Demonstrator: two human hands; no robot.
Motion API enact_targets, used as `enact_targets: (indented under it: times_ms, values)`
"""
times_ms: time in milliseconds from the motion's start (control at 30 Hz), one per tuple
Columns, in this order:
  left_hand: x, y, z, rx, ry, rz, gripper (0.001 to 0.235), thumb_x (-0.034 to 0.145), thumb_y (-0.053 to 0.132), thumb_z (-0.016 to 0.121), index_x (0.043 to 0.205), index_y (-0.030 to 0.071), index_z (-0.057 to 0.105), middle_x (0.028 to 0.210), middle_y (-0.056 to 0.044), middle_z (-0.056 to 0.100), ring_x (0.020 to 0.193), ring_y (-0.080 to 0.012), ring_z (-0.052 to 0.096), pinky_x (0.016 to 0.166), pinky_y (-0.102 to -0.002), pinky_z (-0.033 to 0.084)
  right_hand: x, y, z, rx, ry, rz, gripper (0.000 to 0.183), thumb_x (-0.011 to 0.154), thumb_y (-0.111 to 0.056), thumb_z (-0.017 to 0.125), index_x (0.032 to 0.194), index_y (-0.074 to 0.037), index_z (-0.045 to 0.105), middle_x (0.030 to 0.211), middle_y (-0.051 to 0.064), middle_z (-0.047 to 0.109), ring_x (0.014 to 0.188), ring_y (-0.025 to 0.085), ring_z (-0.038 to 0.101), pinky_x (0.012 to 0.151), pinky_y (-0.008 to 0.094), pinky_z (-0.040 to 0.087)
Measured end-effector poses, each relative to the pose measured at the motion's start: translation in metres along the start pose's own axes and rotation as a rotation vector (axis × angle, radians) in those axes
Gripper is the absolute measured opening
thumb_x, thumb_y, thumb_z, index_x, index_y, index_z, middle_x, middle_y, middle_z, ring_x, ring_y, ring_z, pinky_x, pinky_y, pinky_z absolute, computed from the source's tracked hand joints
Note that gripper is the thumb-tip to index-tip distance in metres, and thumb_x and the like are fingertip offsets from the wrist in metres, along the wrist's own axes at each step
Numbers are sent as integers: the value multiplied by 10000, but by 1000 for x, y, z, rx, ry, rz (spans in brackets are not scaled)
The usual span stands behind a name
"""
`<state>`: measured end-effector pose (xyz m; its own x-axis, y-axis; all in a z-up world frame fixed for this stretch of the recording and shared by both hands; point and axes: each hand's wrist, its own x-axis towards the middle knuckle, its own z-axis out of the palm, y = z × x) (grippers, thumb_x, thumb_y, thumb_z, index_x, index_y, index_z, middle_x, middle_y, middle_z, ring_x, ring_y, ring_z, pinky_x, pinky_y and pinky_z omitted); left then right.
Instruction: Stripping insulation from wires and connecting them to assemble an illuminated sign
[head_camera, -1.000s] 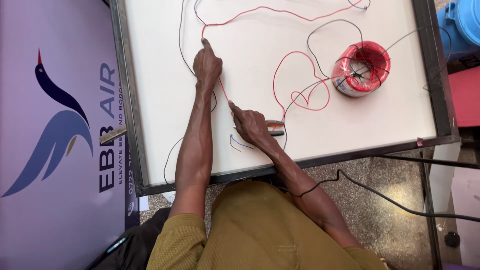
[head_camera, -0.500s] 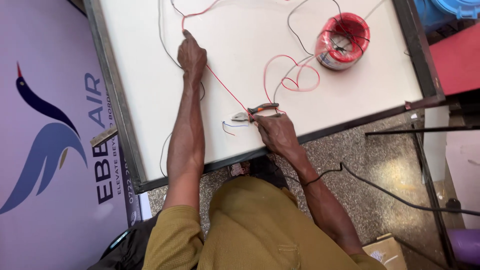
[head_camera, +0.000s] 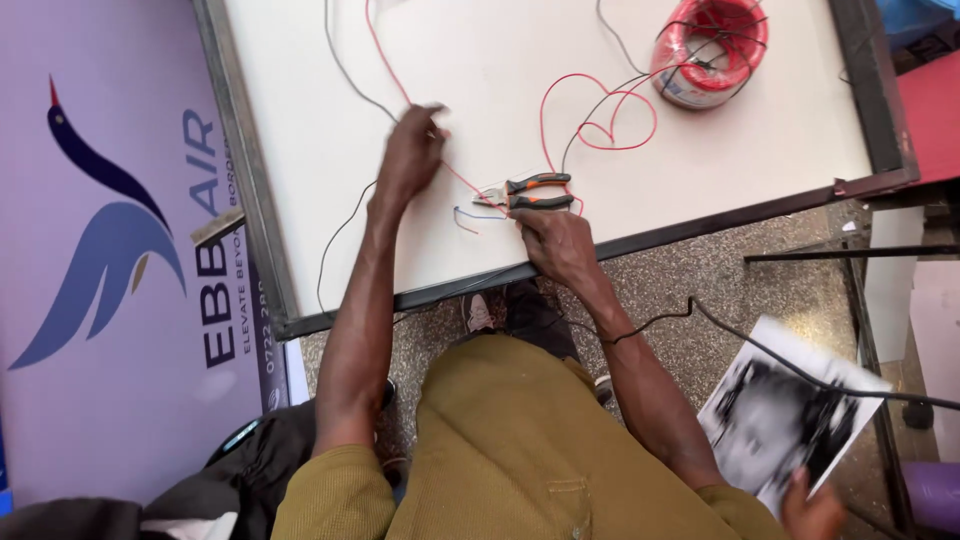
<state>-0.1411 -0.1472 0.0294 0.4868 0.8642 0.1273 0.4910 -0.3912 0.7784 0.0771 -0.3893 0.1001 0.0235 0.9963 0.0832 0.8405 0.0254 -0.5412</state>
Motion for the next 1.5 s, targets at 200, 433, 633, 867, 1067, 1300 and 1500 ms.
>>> enact_targets:
  times_ms: [200, 433, 633, 867, 1067, 1300, 1500]
  values:
    - [-57, 92, -23, -79, -506, 252, 173, 1048, 161, 727, 1173, 125, 842, 1228, -139, 790, 1228, -398, 686, 1089, -544, 532, -2, 9, 11, 1, 73, -25, 160, 1108, -252, 735, 1229, -244, 840, 840, 89, 809, 853, 388, 812, 797, 522, 622]
    - [-63, 83, -1, -70, -466, 269, 123, 1080, 197, 759, 1107, 103, 834, 1094, -127, 758, 1166, -368, 661, 1055, -494, 551, -7, 12, 13, 42, 135, -74, 150, 1114, -218, 736, 1231, -213, 831, 823, 81, 793, 861, 344, 820, 821, 466, 598]
    - [-71, 75, -7, -53, -421, 244, 113, 1057, 206, 769, 1083, 114, 829, 1091, -105, 722, 1185, -342, 661, 1054, -489, 549, 1, 10, 5, 153, 115, -170, 180, 1081, -155, 779, 1249, -166, 840, 827, 103, 789, 906, 375, 805, 863, 502, 580]
    - [-79, 69, -13, -52, -420, 199, 113, 1022, 204, 750, 1029, 96, 784, 1096, -138, 703, 1229, -389, 667, 1079, -536, 540, 3, 39, -4, -1, 13, -163, 281, 1030, -292, 865, 1289, -184, 851, 962, 90, 820, 1265, 378, 769, 1214, 673, 415]
    - [-76, 62, -6, -14, -443, 218, 142, 989, 214, 727, 1033, 87, 775, 1095, -167, 715, 1241, -419, 687, 1083, -564, 540, -6, 45, -7, 102, 103, -140, 334, 1057, -353, 852, 1317, -147, 818, 1229, 188, 787, 1353, 456, 710, 1158, 634, 505]
    - [-79, 69, -11, -34, -437, 193, 156, 975, 212, 719, 1066, 90, 753, 1127, -181, 723, 1278, -438, 679, 1105, -579, 534, -16, 37, -20, 463, 456, 23, 110, 1186, -156, 741, 1198, -120, 844, 1049, 84, 761, 1143, 337, 780, 1017, 468, 622]
    - [-79, 70, -14, -65, -462, 113, 190, 1055, 262, 714, 1158, 110, 763, 1227, -187, 713, 1309, -444, 653, 1112, -595, 531, -21, 39, -15, 443, 391, 39, 101, 1124, -151, 802, 1183, -148, 883, 1041, 66, 800, 1116, 312, 773, 944, 401, 661]
